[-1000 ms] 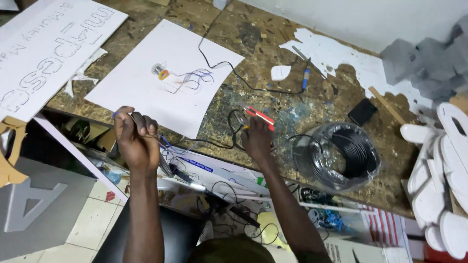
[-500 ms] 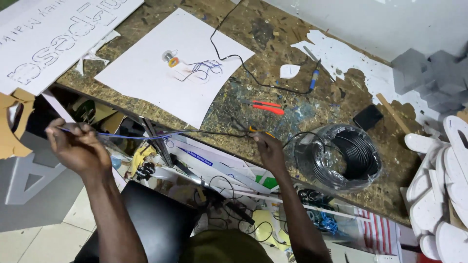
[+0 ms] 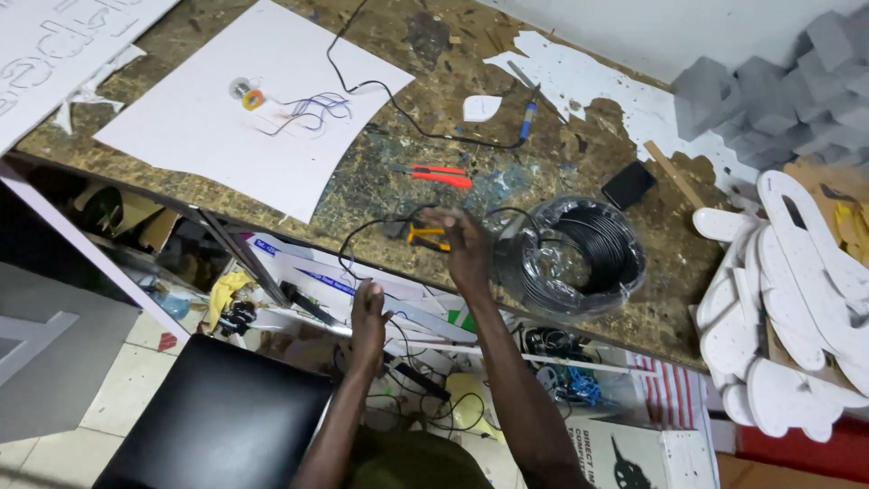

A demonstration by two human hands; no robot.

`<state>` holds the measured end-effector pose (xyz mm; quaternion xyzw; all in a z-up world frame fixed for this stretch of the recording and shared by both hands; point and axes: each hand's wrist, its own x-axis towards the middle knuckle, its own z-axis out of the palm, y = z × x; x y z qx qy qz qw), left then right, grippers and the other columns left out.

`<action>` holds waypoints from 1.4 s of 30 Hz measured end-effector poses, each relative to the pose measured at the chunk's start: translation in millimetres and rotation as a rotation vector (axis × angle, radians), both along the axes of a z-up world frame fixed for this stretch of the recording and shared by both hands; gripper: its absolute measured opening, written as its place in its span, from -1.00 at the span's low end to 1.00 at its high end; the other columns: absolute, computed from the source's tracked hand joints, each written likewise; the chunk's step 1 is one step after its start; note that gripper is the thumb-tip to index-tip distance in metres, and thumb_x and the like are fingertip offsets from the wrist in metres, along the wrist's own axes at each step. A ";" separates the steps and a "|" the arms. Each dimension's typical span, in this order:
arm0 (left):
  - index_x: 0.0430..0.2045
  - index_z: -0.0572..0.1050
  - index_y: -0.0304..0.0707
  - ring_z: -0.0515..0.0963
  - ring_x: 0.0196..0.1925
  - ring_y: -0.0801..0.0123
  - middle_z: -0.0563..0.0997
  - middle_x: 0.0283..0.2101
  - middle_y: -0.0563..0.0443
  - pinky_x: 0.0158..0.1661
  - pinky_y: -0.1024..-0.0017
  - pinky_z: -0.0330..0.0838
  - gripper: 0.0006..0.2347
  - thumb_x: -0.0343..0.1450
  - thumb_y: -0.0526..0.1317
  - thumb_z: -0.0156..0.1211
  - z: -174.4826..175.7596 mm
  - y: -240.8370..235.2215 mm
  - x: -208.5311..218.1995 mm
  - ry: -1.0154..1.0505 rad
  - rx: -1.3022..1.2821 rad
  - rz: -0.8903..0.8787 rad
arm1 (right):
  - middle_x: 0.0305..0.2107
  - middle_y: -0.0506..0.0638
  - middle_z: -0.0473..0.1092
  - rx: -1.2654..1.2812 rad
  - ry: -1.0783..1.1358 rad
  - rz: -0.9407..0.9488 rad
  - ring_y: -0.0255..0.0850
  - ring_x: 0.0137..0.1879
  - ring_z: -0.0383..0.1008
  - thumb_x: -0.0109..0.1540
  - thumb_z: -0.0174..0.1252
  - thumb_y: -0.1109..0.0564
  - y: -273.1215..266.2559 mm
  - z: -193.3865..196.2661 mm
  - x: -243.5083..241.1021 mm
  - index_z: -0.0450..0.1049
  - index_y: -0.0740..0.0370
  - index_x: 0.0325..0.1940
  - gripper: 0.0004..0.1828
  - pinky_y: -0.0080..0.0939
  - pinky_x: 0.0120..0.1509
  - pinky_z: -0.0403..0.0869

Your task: Wiring electrical components for a sign, including stripping insulation and connecting wires using hand tools.

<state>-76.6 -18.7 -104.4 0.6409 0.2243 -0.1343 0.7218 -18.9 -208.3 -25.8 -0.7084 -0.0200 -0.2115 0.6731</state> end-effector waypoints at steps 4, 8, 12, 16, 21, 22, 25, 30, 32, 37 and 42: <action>0.30 0.27 -0.35 0.47 0.46 -0.25 0.23 0.50 -0.58 0.27 -0.12 0.55 -0.61 0.67 -0.10 0.15 40.3 -25.7 39.9 -0.207 0.004 -0.249 | 0.03 0.26 0.69 -0.088 0.047 0.141 0.11 0.26 0.67 0.59 0.11 0.00 -15.7 4.6 -21.5 0.69 0.25 0.18 -0.67 0.19 0.35 0.57; 0.37 0.32 -0.60 0.67 0.17 -0.34 0.42 0.28 -0.63 0.04 -0.17 0.65 -0.44 0.58 -0.12 0.39 34.9 -21.0 46.8 -0.416 0.349 -0.381 | -0.04 0.34 0.69 -0.046 0.179 0.304 0.25 0.23 0.68 0.55 0.20 -0.14 -22.4 1.8 -68.5 0.74 0.27 0.12 -0.57 0.38 0.35 0.55; 0.36 0.33 -0.42 0.54 0.33 -0.59 0.51 0.24 -0.59 0.33 -0.36 0.50 -0.33 0.37 -0.22 0.60 -23.8 -38.6 86.6 -0.547 0.451 -0.440 | 0.23 0.42 0.53 -0.090 0.438 0.509 0.65 0.46 0.37 0.57 0.11 -0.27 -22.6 -2.6 -86.7 0.59 0.30 0.39 -0.39 0.92 0.49 0.32; 0.21 0.41 -0.33 0.68 0.20 -0.04 0.64 0.20 -0.40 0.12 0.08 0.69 -0.70 0.75 -0.07 0.09 -5.5 -53.8 132.3 -0.660 0.057 -0.150 | 0.14 0.55 0.52 -0.097 0.403 0.582 0.68 0.42 0.42 0.62 0.04 -0.06 -16.8 13.7 -73.6 0.60 0.37 0.27 -0.56 0.92 0.51 0.32; 0.42 0.33 -0.46 0.62 0.38 -0.27 0.54 0.41 -0.50 0.25 -0.05 0.68 -0.33 0.70 0.28 -0.11 66.6 -44.3 128.6 -0.704 -0.479 -0.239 | 0.37 0.72 0.27 0.221 0.305 0.519 0.73 0.56 0.20 0.60 0.10 -0.07 -31.9 -15.6 -61.7 0.11 0.40 0.62 -0.34 0.80 0.55 0.32; 0.45 0.37 -0.41 0.62 0.37 -0.20 0.55 0.42 -0.47 0.26 -0.01 0.66 -0.41 0.71 0.16 -0.06 75.4 -45.3 126.8 -0.761 -0.392 -0.373 | 0.33 0.57 0.38 0.194 0.267 0.536 0.56 0.53 0.32 0.59 0.11 -0.10 -34.7 -18.4 -57.9 0.18 0.36 0.61 -0.36 0.70 0.55 0.36; 0.45 0.43 -0.38 0.59 0.34 -0.34 0.56 0.37 -0.49 0.24 -0.14 0.61 -0.52 0.73 0.02 -0.03 109.4 -53.1 124.2 -0.839 0.028 -0.673 | 0.23 0.43 0.49 0.046 0.268 0.576 0.49 0.48 0.42 0.59 0.13 -0.09 -28.4 8.6 -58.4 0.29 0.31 0.55 -0.43 0.71 0.52 0.40; 0.37 0.54 -0.30 0.70 0.15 -0.26 0.58 0.15 -0.32 0.05 -0.04 0.70 -0.57 0.76 -0.03 -0.16 141.7 -63.0 118.9 -0.889 0.652 -0.920 | 0.06 0.29 0.63 -0.339 0.333 0.279 0.25 0.30 0.65 0.50 0.29 0.09 -11.6 42.3 -70.4 0.45 0.28 0.32 -0.65 0.34 0.35 0.65; 0.55 0.41 -0.06 0.69 -0.03 -0.57 0.51 0.13 -0.41 -0.12 -0.28 0.72 -0.45 0.55 -0.40 0.07 167.8 -49.2 105.5 -0.981 0.578 -1.057 | -0.16 0.19 0.66 -0.265 0.303 0.231 0.03 0.11 0.72 0.60 0.05 0.17 -19.0 20.6 -73.9 0.62 0.24 0.10 -0.78 0.16 0.22 0.66; 0.66 0.17 0.10 0.38 0.28 -0.88 0.13 0.61 -0.62 0.22 -0.65 0.31 -0.43 0.63 -0.20 0.03 213.3 -4.3 87.1 -0.777 0.375 -1.257 | -0.62 0.01 0.48 -0.142 0.334 0.104 -0.29 -0.50 0.41 0.63 0.01 0.02 -39.3 39.8 -90.5 0.65 0.35 0.03 -0.60 -0.10 -0.19 0.55; 0.48 0.48 -0.23 0.20 0.61 -0.65 0.07 0.76 -0.29 0.51 -0.57 0.02 -0.56 0.65 -0.19 -0.05 195.0 -0.4 84.3 -0.761 0.040 -1.159 | -0.73 0.02 0.40 -0.116 0.398 0.033 -0.25 -0.63 0.41 0.62 -0.04 -0.08 -58.0 39.6 -98.2 0.67 0.32 0.00 -0.51 -0.19 -0.37 0.50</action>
